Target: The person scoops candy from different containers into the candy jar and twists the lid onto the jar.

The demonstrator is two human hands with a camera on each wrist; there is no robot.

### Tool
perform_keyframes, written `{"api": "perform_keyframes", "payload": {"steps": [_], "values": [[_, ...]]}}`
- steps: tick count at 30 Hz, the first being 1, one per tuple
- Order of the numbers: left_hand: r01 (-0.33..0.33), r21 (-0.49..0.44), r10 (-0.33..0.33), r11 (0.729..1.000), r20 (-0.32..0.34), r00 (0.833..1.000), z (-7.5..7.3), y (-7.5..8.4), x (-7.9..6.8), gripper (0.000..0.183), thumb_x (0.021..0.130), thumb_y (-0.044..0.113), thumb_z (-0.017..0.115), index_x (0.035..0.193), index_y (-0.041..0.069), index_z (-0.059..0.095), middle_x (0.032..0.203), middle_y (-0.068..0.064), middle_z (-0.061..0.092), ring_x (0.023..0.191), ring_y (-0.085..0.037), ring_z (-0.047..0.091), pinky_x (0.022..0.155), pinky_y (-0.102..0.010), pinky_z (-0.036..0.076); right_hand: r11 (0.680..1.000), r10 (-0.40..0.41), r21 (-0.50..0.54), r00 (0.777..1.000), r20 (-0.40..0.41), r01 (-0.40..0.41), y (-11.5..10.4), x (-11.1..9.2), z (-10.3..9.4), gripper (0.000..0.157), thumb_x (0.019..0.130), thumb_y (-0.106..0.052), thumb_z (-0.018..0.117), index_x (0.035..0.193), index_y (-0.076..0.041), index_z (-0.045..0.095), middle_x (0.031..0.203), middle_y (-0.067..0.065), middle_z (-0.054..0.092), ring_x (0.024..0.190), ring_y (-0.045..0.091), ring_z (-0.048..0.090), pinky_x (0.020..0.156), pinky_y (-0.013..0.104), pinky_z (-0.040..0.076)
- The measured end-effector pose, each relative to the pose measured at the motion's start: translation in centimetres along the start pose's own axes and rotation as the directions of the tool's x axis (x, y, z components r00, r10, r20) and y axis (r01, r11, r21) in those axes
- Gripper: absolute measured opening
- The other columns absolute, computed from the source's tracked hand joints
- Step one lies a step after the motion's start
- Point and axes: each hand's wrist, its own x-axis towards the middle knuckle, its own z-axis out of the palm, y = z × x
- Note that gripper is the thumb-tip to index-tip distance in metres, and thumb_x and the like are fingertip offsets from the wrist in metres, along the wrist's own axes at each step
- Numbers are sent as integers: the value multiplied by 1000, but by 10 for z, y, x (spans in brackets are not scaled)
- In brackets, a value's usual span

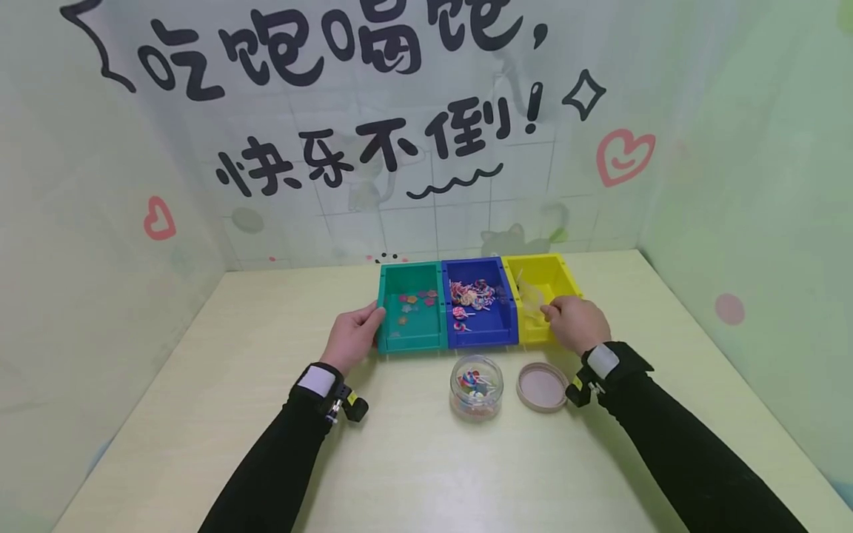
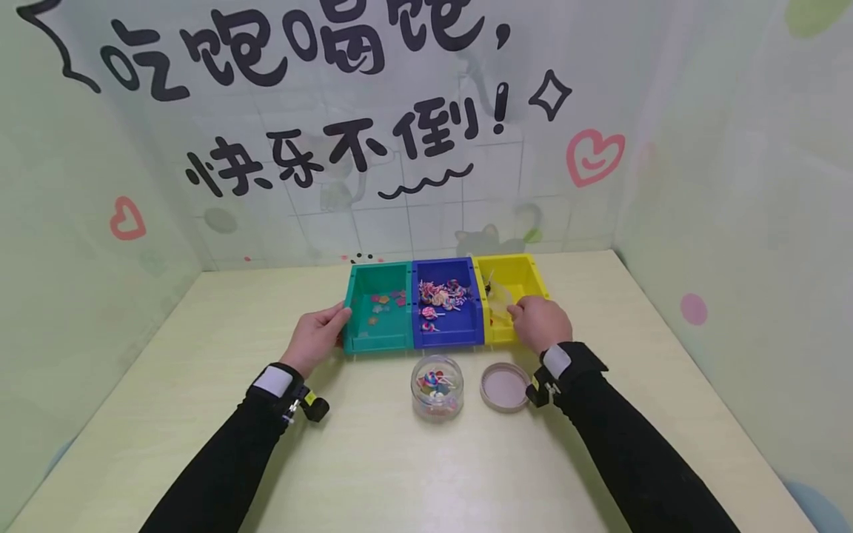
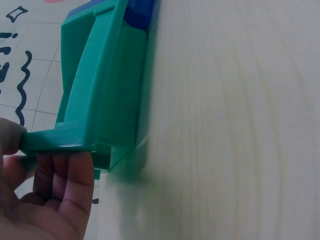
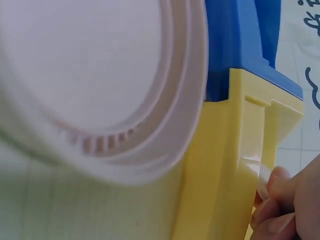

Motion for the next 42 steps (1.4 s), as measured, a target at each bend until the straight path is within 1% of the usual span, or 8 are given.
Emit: {"api": "perform_keyframes", "payload": {"steps": [5, 8, 10, 16, 26, 30, 34, 42], "values": [[-2, 13, 2, 1000, 0, 1000, -2, 2, 0, 49, 117, 38, 54, 160, 14, 55, 153, -16, 66, 86, -18, 61, 74, -24, 51, 989, -54, -141, 997, -59, 45, -4, -2, 3, 36, 114, -26, 60, 114, 6, 77, 100, 21, 79, 75, 30, 65, 76, 48, 61], [4, 8, -4, 1000, 0, 1000, -2, 2, 1, 49, 117, 38, 54, 160, 14, 55, 152, -16, 67, 87, -19, 61, 75, -24, 51, 963, -96, -256, 994, -45, 82, -7, -2, 4, 34, 112, -27, 65, 112, 5, 77, 97, 20, 79, 73, 30, 67, 78, 51, 65], [9, 3, -9, 1000, 3, 1000, -2, 1, 1, 49, 117, 37, 54, 160, 14, 55, 152, -15, 66, 87, -19, 61, 76, -25, 52, 956, -103, -278, 994, -23, 93, -8, -2, 5, 34, 112, -27, 65, 109, 5, 77, 89, 17, 76, 72, 29, 65, 76, 49, 65], [2, -2, -2, 1000, 10, 1000, 0, -1, 0, 49, 117, 35, 54, 160, 12, 54, 157, -17, 63, 88, -18, 61, 77, -27, 54, 992, -57, -110, 998, -14, 56, -3, -3, 3, 35, 114, -24, 57, 105, 5, 74, 72, 9, 58, 69, 27, 56, 68, 39, 46], [2, -6, -2, 1000, 4, 1000, 2, -1, 2, 49, 117, 36, 54, 160, 13, 54, 152, -13, 66, 88, -19, 57, 73, -24, 48, 996, 51, 70, 999, -3, -51, 0, -9, 2, 44, 118, -26, 48, 112, 8, 74, 80, 11, 62, 68, 24, 54, 64, 33, 40], [6, -2, -6, 1000, 1, 1000, 2, -1, 3, 49, 117, 37, 53, 161, 14, 54, 151, -13, 67, 89, -20, 57, 73, -25, 48, 996, 89, -1, 995, 39, -89, -4, -6, -1, 46, 117, -29, 48, 109, 8, 74, 72, 8, 53, 67, 24, 53, 64, 33, 40], [12, -3, -12, 1000, 0, 1000, 2, -2, 3, 49, 117, 37, 53, 161, 15, 54, 156, -12, 64, 92, -21, 58, 74, -25, 48, 991, 78, -115, 994, 75, -69, -10, -3, -2, 43, 116, -30, 51, 108, 6, 73, 68, 4, 43, 67, 25, 55, 65, 35, 42], [14, -3, -14, 1000, 1, 1000, 2, -2, 3, 49, 117, 37, 54, 161, 14, 55, 155, -12, 64, 95, -22, 59, 77, -25, 51, 994, 104, 35, 992, 77, -107, -15, -5, -5, 43, 118, -27, 47, 102, 4, 73, 69, 4, 45, 67, 22, 51, 64, 32, 38]]}}
